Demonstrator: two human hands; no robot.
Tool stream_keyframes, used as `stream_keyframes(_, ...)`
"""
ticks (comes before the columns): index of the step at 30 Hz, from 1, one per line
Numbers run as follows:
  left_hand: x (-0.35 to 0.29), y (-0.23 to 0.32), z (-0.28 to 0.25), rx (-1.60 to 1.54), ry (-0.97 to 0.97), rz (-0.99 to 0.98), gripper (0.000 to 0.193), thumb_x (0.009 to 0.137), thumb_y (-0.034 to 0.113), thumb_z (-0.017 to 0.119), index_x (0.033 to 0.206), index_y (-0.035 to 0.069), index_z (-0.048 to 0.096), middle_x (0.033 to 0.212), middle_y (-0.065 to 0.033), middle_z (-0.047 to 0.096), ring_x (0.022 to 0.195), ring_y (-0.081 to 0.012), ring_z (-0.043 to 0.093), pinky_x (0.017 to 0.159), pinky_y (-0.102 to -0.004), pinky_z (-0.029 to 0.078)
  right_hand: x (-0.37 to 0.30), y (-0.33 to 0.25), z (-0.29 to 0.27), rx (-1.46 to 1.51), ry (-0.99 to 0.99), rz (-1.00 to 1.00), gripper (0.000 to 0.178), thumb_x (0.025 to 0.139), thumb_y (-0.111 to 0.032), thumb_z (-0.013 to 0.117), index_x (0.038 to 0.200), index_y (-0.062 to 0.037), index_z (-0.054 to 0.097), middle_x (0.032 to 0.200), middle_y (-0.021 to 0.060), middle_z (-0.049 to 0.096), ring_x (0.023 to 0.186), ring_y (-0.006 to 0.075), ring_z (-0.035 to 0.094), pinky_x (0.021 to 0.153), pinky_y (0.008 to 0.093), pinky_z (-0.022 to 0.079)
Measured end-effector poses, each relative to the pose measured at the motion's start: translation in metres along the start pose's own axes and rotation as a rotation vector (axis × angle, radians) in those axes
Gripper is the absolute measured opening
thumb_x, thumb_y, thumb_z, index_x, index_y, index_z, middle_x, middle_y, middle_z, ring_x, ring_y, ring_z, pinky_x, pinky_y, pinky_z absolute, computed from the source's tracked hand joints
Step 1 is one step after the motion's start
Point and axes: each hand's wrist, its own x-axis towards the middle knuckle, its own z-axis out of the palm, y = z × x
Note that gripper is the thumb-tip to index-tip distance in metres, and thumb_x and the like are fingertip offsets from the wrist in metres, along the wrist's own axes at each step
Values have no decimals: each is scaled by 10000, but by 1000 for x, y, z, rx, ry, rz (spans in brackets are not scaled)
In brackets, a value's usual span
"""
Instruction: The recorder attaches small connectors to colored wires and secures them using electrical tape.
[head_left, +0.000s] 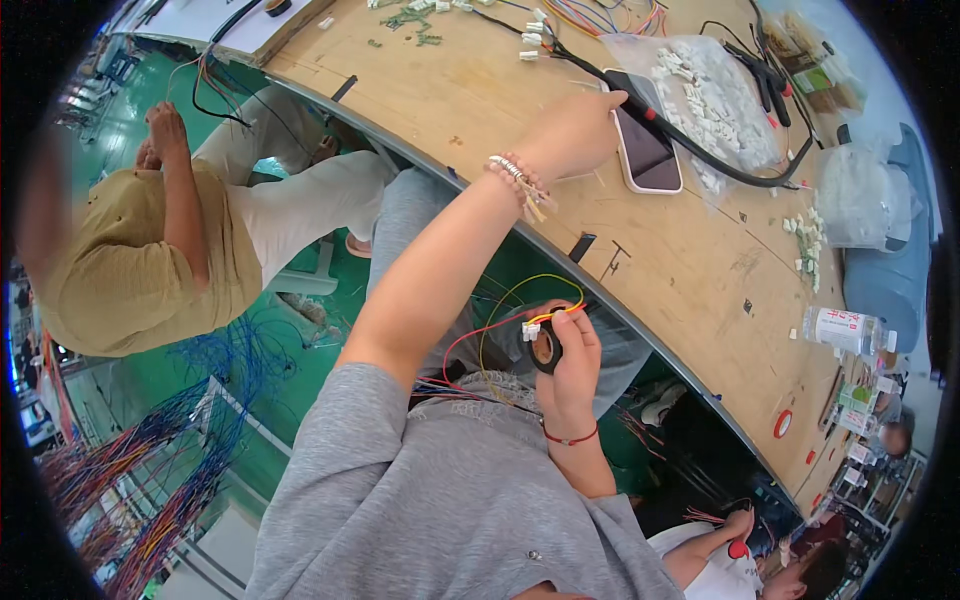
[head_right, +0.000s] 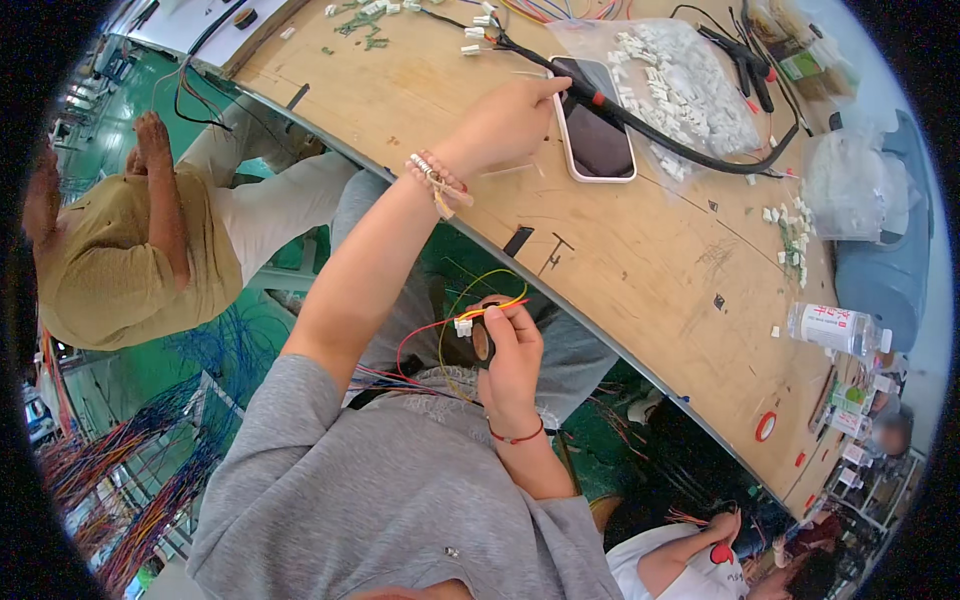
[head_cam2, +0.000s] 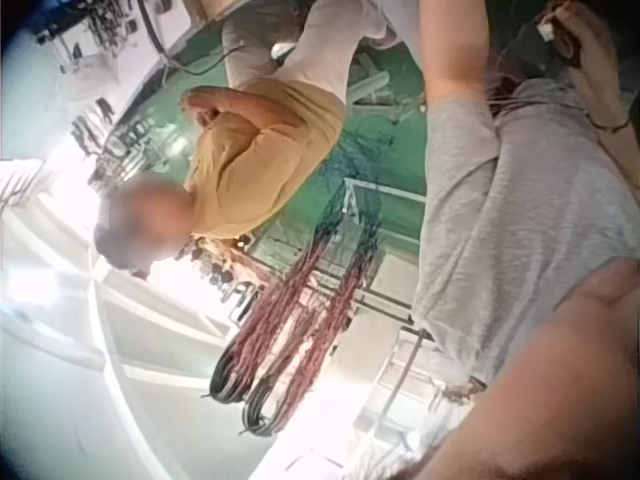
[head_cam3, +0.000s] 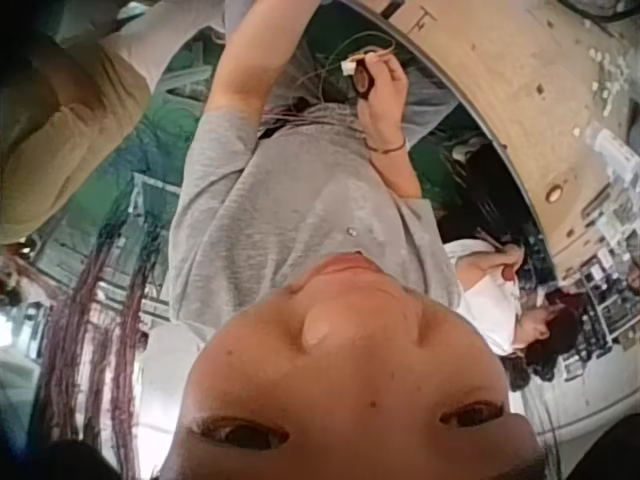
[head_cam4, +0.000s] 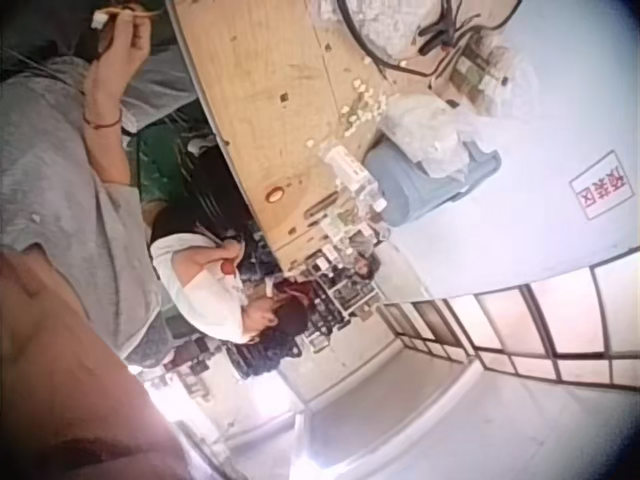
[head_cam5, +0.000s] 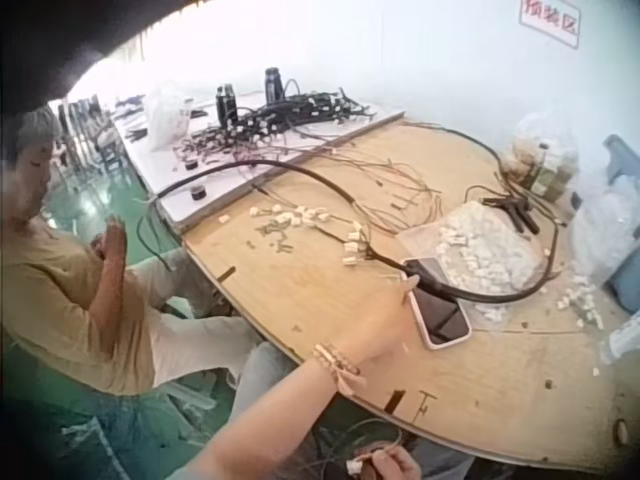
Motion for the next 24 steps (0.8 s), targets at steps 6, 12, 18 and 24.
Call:
stream_keyframes(6,2,0,8,-63,-3,-27,387,856,129,346,1210,59,487,670,-110,584,542,-175,567,538,-306,453,-2,1,2,0,9,1,125,858,-99,478,875,5,546,821,97,591,728,136,555,652,236,445)
stream_keyframes(12,9,-9,6,-73,14,-47,401,842,123,352,1214,47,481,681,-105,586,548,-172,566,545,-303,451,-2,-1,-1,12,-23,0,133,860,-104,477,878,9,546,827,104,595,727,139,555,646,240,443)
stream_keyframes(18,6,-7,6,-135,-17,17,416,827,100,367,1226,40,467,654,-94,572,533,-166,552,547,-304,448,-3,-1,2,33,-10,26,90,857,-79,501,861,-16,566,805,41,593,684,81,527,610,212,411)
stream_keyframes(24,18,-26,-10,-286,150,-161,480,747,161,460,1199,-2,472,937,-222,607,823,-283,617,728,-335,475,-4,-1,-3,27,-8,-2,142,861,-113,480,886,11,545,840,122,597,773,172,570,698,265,455)
